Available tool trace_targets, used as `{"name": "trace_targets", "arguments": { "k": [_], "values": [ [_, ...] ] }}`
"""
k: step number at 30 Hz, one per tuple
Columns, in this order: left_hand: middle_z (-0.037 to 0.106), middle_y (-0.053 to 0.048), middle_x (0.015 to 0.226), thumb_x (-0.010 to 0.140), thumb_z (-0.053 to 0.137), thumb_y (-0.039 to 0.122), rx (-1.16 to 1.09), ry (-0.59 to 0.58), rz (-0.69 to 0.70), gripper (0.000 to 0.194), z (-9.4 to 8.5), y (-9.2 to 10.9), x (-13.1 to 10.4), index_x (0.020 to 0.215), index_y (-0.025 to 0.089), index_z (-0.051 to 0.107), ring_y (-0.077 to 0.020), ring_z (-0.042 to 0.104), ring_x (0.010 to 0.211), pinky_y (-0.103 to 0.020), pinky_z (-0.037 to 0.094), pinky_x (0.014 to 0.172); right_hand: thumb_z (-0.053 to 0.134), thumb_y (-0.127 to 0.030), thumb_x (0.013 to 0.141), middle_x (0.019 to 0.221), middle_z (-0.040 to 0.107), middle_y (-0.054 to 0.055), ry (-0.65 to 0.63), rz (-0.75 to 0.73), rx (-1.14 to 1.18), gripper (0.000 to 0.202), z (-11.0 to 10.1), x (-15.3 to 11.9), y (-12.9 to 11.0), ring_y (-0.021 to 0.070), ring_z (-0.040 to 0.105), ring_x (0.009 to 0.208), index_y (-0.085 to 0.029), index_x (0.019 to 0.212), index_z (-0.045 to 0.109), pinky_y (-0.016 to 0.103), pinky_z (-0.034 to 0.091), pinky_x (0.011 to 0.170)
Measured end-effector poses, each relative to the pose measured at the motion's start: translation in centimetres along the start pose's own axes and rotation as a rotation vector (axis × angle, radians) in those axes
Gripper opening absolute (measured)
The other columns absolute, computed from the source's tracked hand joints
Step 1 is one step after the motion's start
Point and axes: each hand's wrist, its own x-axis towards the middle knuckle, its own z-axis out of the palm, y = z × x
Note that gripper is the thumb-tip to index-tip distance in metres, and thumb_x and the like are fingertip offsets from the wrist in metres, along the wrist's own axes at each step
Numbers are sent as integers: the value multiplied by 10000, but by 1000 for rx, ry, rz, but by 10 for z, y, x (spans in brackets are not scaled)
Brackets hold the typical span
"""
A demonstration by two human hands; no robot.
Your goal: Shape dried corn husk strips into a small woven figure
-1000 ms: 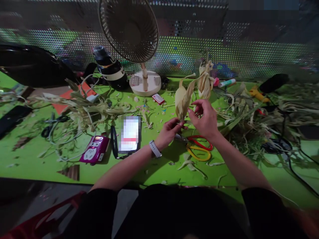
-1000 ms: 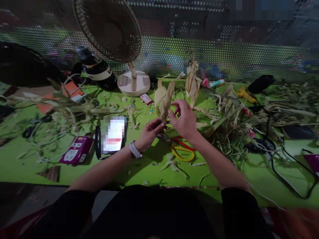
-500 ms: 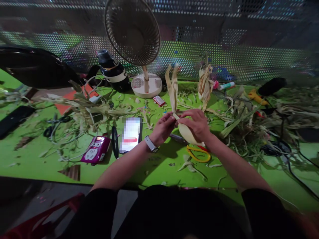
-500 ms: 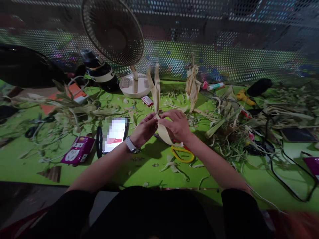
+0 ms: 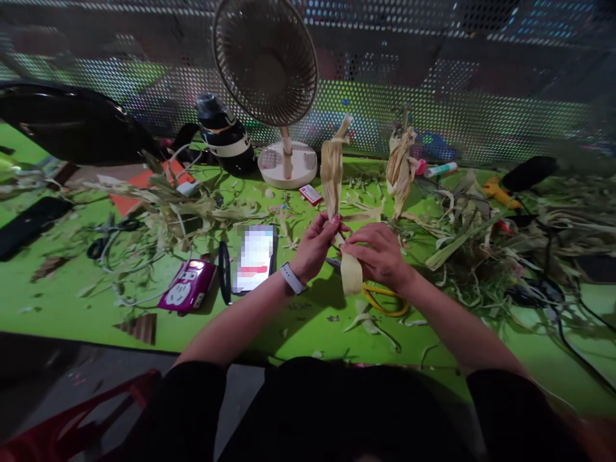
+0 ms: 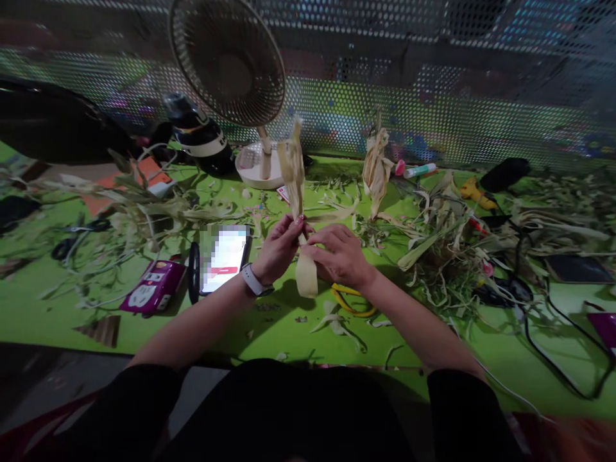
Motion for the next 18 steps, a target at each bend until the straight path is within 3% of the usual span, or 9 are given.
{"name": "trace_targets", "arguments": {
  "k": [5,8,13,18],
  "values": [
    [559,45,648,669,807,347,-22,-96,-54,312,-3,6,3,835,183,599,-54,460,554,-180,355,513,618,-241,844,991,675,45,145,335,66,56,-4,4,0,230,609,998,-267,883,648,421,479,869],
    [550,42,635,671,811,340,-14,-152,-61,306,-2,8,1,831,179,606,-52,452,539,-180,349,497,558,-249,877,1013,679,71,144,443,77,50,-3,5,3,246,619,1000,-241,873,607,455,463,913],
    [604,24,716,672,812,345,126,-239,-50,302,-5,11,1,835,170,628,-77,534,635,-203,434,609,514,-318,896,746,622,30,34,694,144,114,0,2,-1,194,588,670,-228,856,572,341,482,657],
    [648,0,835,689,800,324,216,-242,14,313,-10,15,4,935,175,676,-96,563,734,-216,457,679,487,-419,908,737,590,13,113,893,308,225,-3,12,-8,151,555,620,-225,808,543,294,480,603]
  ]
}}
